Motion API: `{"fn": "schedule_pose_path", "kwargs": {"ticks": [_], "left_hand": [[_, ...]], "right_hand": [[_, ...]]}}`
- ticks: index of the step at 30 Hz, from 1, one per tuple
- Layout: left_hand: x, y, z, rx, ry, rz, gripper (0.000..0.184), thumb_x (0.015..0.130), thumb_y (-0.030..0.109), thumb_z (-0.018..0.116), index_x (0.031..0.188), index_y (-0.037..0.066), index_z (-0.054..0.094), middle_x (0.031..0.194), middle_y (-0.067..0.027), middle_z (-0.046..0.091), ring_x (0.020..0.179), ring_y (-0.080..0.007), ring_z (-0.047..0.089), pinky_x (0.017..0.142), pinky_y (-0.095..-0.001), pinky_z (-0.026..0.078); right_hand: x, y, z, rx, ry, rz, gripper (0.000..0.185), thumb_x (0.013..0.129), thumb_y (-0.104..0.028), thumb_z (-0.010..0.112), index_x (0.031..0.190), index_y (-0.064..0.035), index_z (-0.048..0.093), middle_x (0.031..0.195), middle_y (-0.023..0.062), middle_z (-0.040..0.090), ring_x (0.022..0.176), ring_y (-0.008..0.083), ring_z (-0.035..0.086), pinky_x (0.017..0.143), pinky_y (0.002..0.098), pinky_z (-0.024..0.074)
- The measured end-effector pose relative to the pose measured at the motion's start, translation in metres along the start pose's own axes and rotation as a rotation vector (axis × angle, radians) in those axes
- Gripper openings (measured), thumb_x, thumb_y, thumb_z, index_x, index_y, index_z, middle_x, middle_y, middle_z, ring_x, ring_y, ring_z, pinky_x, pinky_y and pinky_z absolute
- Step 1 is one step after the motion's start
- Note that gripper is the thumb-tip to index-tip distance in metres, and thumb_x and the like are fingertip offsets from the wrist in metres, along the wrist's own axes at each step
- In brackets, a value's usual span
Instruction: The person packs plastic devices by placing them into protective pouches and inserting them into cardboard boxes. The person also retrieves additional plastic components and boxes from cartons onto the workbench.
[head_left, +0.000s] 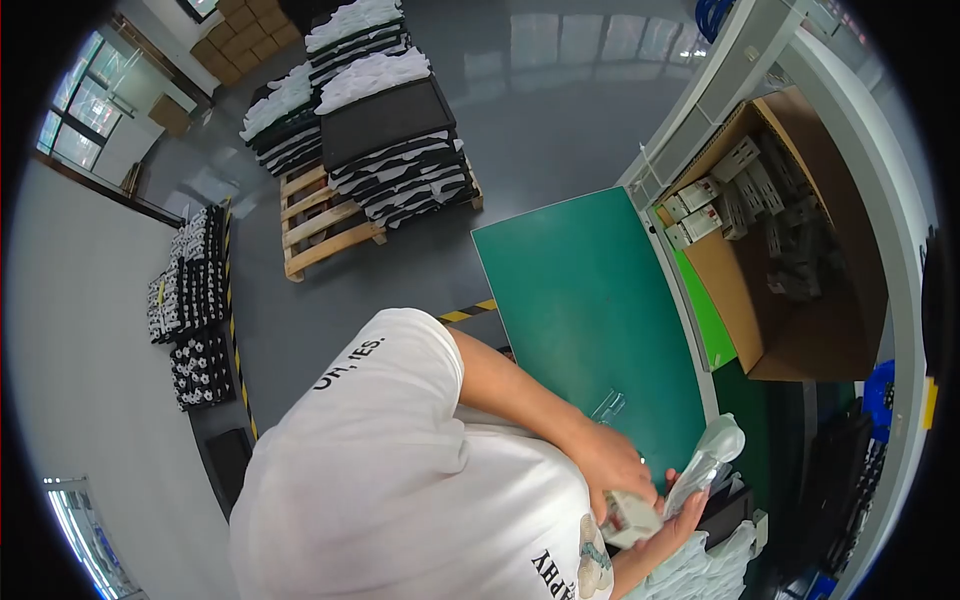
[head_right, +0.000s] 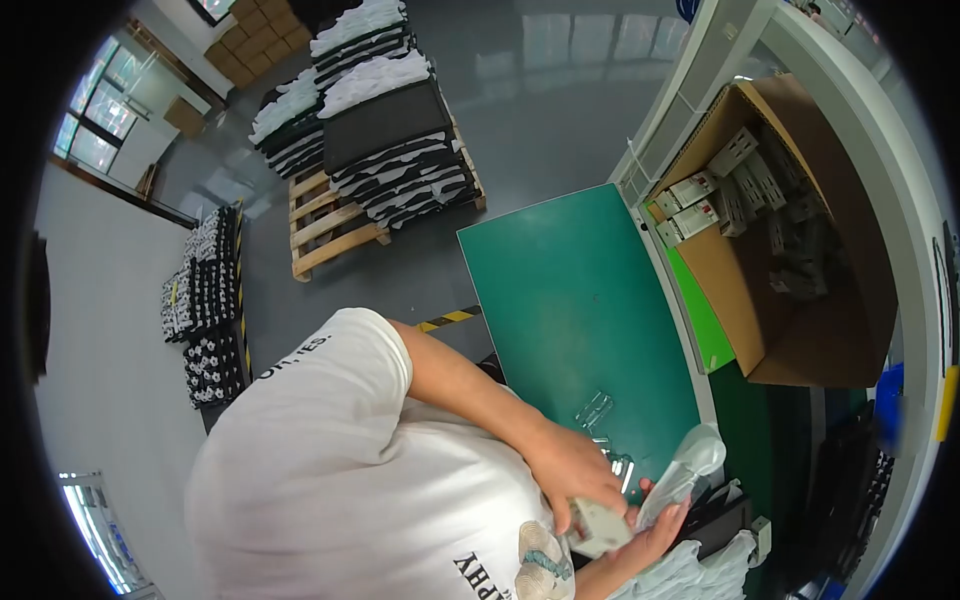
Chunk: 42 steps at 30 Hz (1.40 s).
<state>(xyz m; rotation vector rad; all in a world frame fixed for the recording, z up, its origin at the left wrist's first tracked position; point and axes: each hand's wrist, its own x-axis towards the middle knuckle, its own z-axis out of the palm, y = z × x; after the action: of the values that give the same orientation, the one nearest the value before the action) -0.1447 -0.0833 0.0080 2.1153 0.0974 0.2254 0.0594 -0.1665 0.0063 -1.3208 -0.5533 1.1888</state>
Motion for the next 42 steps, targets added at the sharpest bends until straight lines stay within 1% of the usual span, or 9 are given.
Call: {"fn": "schedule_pose_path", "kwargs": {"ticks": [2,13,19,23,28,33,36,38,42], "left_hand": [[0.002,0.0,0.004,-0.003,-0.004,0.003,0.075,0.068,0.043,0.077,0.124,0.005,0.045,0.109,-0.0158,0.056,0.098,-0.0347,0.059,0.078,-0.0455,0.048],[-0.009,-0.014,-0.004,-0.008,0.26,-0.289,0.074,0.068,0.046,0.077,0.122,0.004,0.048,0.108,-0.0149,0.058,0.1,-0.0331,0.059,0.079,-0.0434,0.048],[-0.008,-0.006,-0.01,-0.003,0.339,-0.366,0.07,0.07,0.043,0.077,0.12,0.003,0.05,0.108,-0.0154,0.061,0.096,-0.0334,0.061,0.079,-0.0412,0.049],[-0.004,-0.009,-0.016,-0.105,0.258,-0.491,0.067,0.07,0.035,0.079,0.123,0.004,0.051,0.11,-0.0137,0.063,0.095,-0.0306,0.062,0.081,-0.0395,0.05],[-0.006,-0.028,-0.001,-0.091,0.489,-0.407,0.074,0.07,0.038,0.078,0.126,0.003,0.045,0.118,-0.0179,0.057,0.104,-0.0338,0.058,0.087,-0.0408,0.047],[-0.003,-0.034,-0.003,-0.011,0.513,-0.336,0.076,0.068,0.039,0.08,0.126,0.004,0.044,0.117,-0.0172,0.056,0.103,-0.0342,0.057,0.087,-0.0395,0.047],[-0.001,-0.04,-0.009,0.034,0.465,-0.301,0.078,0.066,0.041,0.081,0.125,0.005,0.045,0.115,-0.0163,0.057,0.102,-0.0336,0.057,0.086,-0.0394,0.047],[-0.001,-0.04,-0.013,0.059,0.445,-0.284,0.078,0.066,0.042,0.081,0.125,0.006,0.045,0.113,-0.0158,0.057,0.102,-0.0333,0.057,0.085,-0.0393,0.047],[0.002,-0.035,-0.019,0.086,0.486,-0.29,0.079,0.064,0.042,0.082,0.124,0.007,0.046,0.111,-0.0144,0.057,0.1,-0.0323,0.057,0.084,-0.0395,0.047]], "right_hand": [[-0.001,0.003,0.005,0.028,0.003,0.071,0.054,0.093,-0.025,0.054,0.135,0.004,0.037,0.125,0.0223,0.05,0.102,0.0334,0.058,0.087,0.0397,0.0512],[-0.018,0.001,0.007,-0.136,0.077,-0.479,0.057,0.094,-0.024,0.054,0.139,0.0026,0.032,0.133,0.0244,0.043,0.114,0.0359,0.053,0.1,0.0452,0.043],[-0.031,0.016,0.016,-0.363,0.15,-0.492,0.053,0.092,-0.02,0.054,0.136,0.0039,0.037,0.135,0.0184,0.044,0.122,0.0302,0.046,0.104,0.0411,0.0363],[-0.038,0.002,0.025,-0.747,-0.064,-0.723,0.041,0.086,-0.01,0.058,0.123,0.0051,0.048,0.12,0.0202,0.053,0.113,0.0333,0.053,0.096,0.04,0.0406],[-0.041,0.011,0.041,-0.765,-0.271,-1.051,0.047,0.078,-0.014,0.07,0.119,0.0003,0.053,0.114,0.0209,0.055,0.109,0.0396,0.056,0.088,0.0422,0.0463],[-0.039,0.009,0.031,-0.726,-0.378,-1.012,0.049,0.076,-0.014,0.07,0.12,-0.0019,0.053,0.113,0.0207,0.056,0.11,0.0387,0.056,0.083,0.0411,0.0502],[-0.048,-0.006,0.009,-0.658,-0.303,-0.722,0.051,0.082,-0.024,0.07,0.122,-0.0001,0.049,0.112,0.0222,0.055,0.101,0.0372,0.06,0.088,0.0466,0.0498],[-0.049,-0.014,0.009,0.162,-0.059,-0.32,0.05,0.084,-0.022,0.066,0.124,0.0028,0.048,0.106,0.0212,0.059,0.074,0.0287,0.066,0.064,0.0368,0.0559],[-0.038,-0.03,-0.025,0.167,-0.101,-0.097,0.05,0.086,-0.022,0.062,0.124,0.0066,0.047,0.094,0.0198,0.062,0.046,0.0193,0.058,0.038,0.0269,0.0463]]}}
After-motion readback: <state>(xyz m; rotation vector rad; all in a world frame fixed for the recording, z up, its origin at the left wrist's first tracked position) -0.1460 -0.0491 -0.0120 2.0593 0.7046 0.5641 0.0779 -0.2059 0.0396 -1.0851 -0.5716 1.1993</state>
